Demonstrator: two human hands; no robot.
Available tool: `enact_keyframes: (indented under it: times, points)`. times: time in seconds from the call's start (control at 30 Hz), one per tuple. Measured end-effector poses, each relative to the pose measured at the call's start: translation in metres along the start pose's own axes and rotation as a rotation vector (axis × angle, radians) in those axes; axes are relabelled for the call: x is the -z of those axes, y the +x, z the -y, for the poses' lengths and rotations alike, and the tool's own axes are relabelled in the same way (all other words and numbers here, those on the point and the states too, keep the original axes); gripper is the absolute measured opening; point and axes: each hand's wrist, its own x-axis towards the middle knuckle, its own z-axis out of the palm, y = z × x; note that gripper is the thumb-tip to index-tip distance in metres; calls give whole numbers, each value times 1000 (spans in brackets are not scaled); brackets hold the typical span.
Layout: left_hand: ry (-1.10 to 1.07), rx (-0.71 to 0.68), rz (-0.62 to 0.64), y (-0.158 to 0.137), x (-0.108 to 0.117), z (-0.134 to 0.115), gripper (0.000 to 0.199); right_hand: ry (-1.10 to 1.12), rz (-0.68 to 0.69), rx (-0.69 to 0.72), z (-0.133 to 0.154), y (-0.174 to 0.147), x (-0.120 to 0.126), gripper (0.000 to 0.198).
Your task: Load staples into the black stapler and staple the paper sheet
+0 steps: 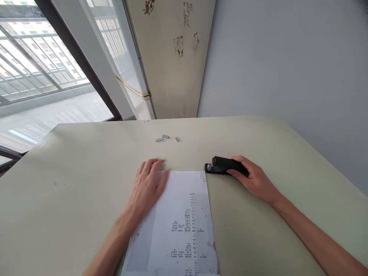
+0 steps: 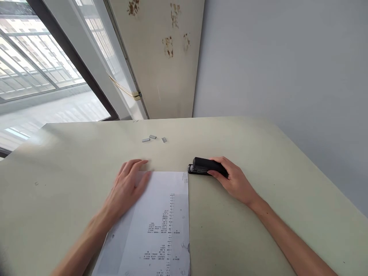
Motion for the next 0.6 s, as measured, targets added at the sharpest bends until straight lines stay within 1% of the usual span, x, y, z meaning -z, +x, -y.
enact_keyframes:
  times: [0.1, 0.17, 0.3, 0.43, 0.6]
  points:
    - [89, 55, -66, 0, 3, 16, 32, 22, -38, 40, -3, 12, -4, 33]
    - [133, 71, -85, 0, 1, 20, 31, 38, -66, 58, -6, 18, -6, 33]
    - [176, 76, -78, 1, -5, 19, 29, 27, -126, 35, -8, 22, -8, 33]
    - [172, 87, -61, 2, -6, 18, 26, 36, -115, -12, -6, 21, -9, 34]
    - [164, 88, -57, 3, -6, 20, 25, 45, -115, -24, -6, 21, -9, 34]
